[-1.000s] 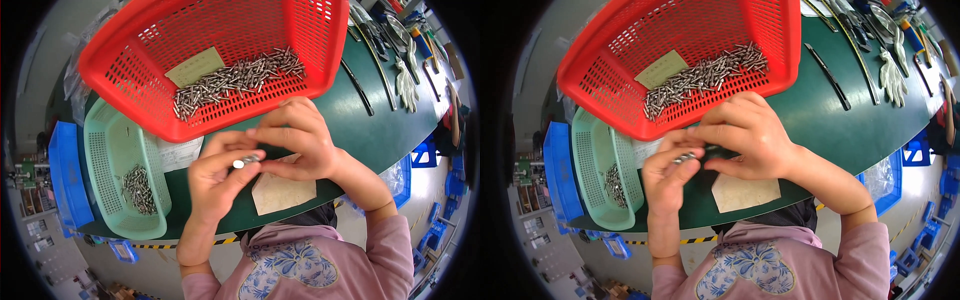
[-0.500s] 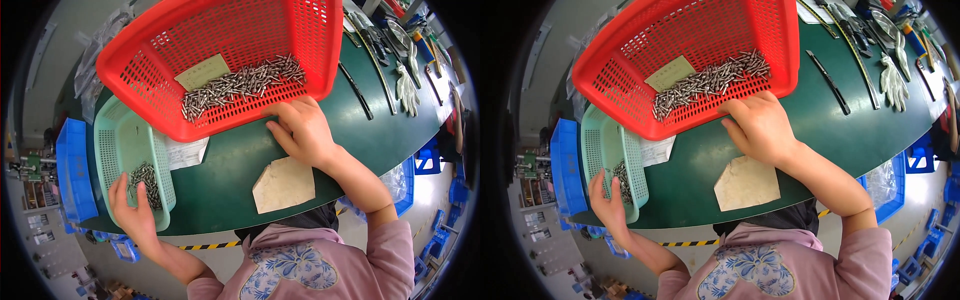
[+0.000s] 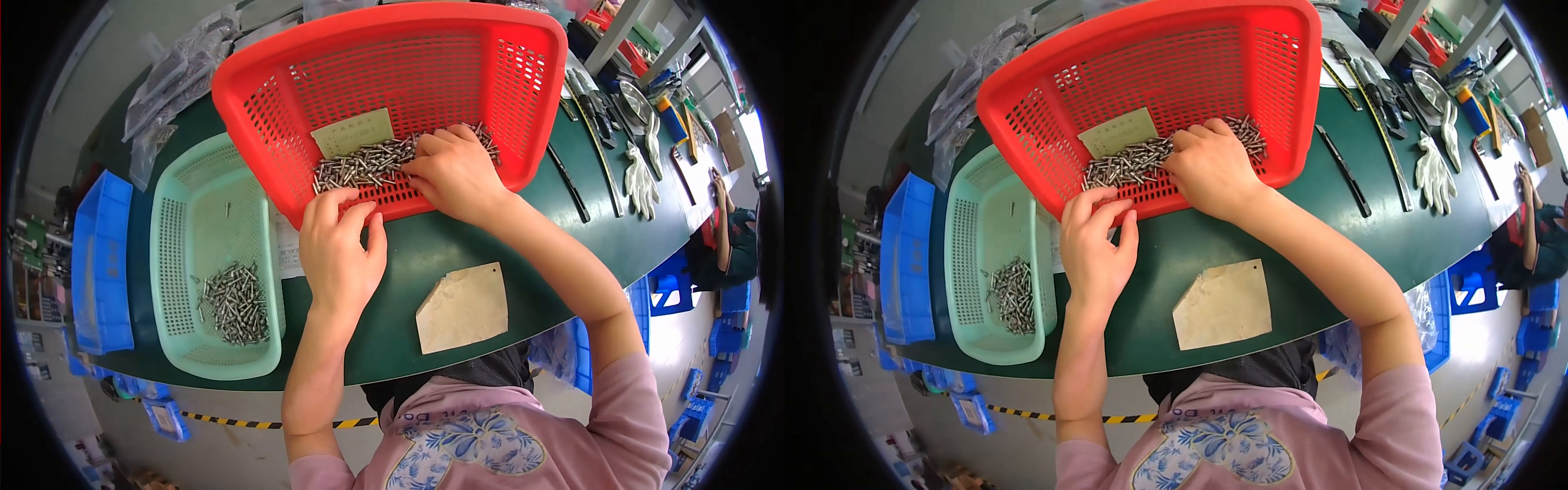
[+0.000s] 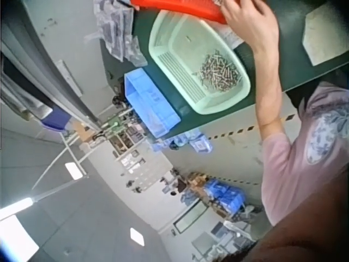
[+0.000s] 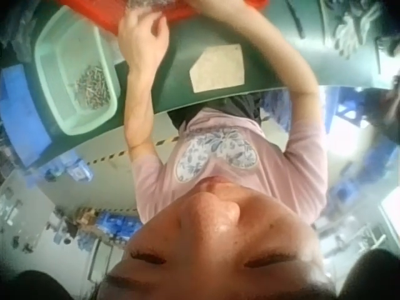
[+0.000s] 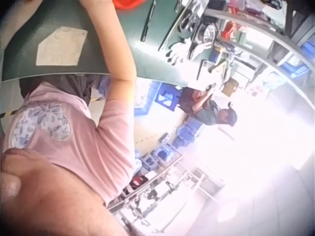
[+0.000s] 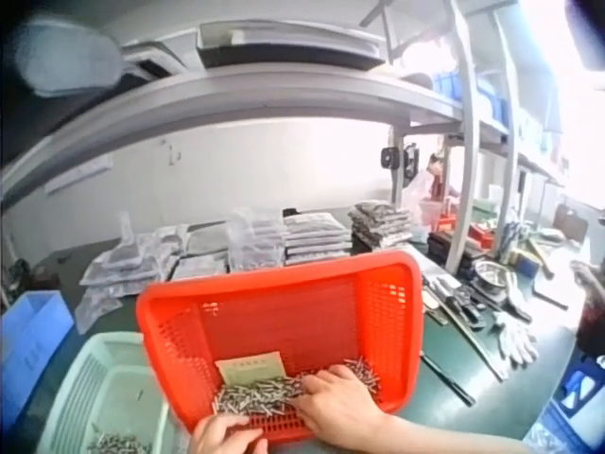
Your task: Manually picking up, inspecting, and sorting small metal screws from a red basket on an assembly workbench.
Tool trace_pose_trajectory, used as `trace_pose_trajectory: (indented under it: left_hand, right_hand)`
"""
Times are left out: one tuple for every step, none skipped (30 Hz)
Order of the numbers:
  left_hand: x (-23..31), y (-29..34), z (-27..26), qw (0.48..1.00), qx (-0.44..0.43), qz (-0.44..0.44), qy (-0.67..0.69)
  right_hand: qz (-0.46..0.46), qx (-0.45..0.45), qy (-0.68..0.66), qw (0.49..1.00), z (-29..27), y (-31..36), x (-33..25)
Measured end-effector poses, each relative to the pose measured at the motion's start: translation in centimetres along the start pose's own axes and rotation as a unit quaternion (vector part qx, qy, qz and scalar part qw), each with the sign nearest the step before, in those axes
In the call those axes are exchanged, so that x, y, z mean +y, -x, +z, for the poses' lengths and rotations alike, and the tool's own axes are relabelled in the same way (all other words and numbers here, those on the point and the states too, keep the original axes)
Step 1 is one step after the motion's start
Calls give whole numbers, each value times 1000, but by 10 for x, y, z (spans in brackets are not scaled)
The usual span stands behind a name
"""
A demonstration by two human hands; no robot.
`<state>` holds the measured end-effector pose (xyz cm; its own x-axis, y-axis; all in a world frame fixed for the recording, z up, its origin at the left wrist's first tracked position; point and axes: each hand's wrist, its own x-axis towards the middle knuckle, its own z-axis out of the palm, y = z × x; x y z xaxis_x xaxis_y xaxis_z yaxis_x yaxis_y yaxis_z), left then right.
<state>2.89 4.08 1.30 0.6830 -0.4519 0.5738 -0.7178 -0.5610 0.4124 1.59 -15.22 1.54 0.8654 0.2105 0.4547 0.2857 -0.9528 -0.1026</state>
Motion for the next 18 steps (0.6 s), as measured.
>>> trace_pose_trajectory:
  left_hand:
    - [-1, 2, 0, 1000, 12, 6, -3]
    - [0, 0, 2, 1000, 24, 12, 6]
    - [1, 0, 2, 1000, 27, 9, 7]
    - [3, 0, 2, 999, 31, 14, 10]
    - [2, 0, 2, 999, 34, 20, 12]
    - [1, 0, 4, 999, 36, 8, 31]
    - [1, 2, 5, 999, 38, 8, 31]
    - [2, 4, 5, 994, 21, -41, 102]
    - [5, 5, 6, 980, 3, -89, 175]
    - [11, 6, 5, 930, -32, -188, 314]
    - [12, 5, 5, 880, -69, -220, 414]
    - [16, 6, 3, 800, -109, -298, 510]
    - [21, 5, 0, 701, -148, -369, 592]
    - [22, 7, 0, 701, -154, -367, 592]
    - [22, 9, 0, 678, -165, -360, 619]
    - [21, 11, 1, 654, -177, -353, 645]
    - [20, 12, 2, 653, -182, -351, 646]
    - [19, 14, 4, 647, -177, -365, 646]
  right_hand:
    - [-5, -6, 8, 1000, -1, -1, 1]
    - [-9, -8, 10, 1000, -4, -3, 3]
    - [0, -9, -22, 1000, -6, -6, 6]
    - [9, -10, -53, 998, -10, -7, 8]
    - [6, -11, -52, 999, -12, -7, 7]
    - [14, -9, -78, 997, -15, -6, 6]
    - [22, -6, -103, 994, -18, -5, 3]
    - [19, -5, -104, 994, -21, -2, -5]
    - [17, 55, -141, 988, -24, 6, -15]
    - [14, 115, -178, 977, -26, 13, -23]
    - [-34, 158, -172, 972, -29, 18, -28]
    - [-52, 170, -166, 970, -30, 24, -32]
    - [-69, 182, -161, 968, -31, 30, -34]
    - [-65, 185, -157, 968, -29, 35, -37]
    - [-69, 189, -155, 967, -25, 40, -39]
    - [-72, 194, -153, 966, -23, 42, -39]
    - [-68, 195, -150, 967, -23, 43, -39]
    - [-64, 181, -172, 966, -24, 43, -38]
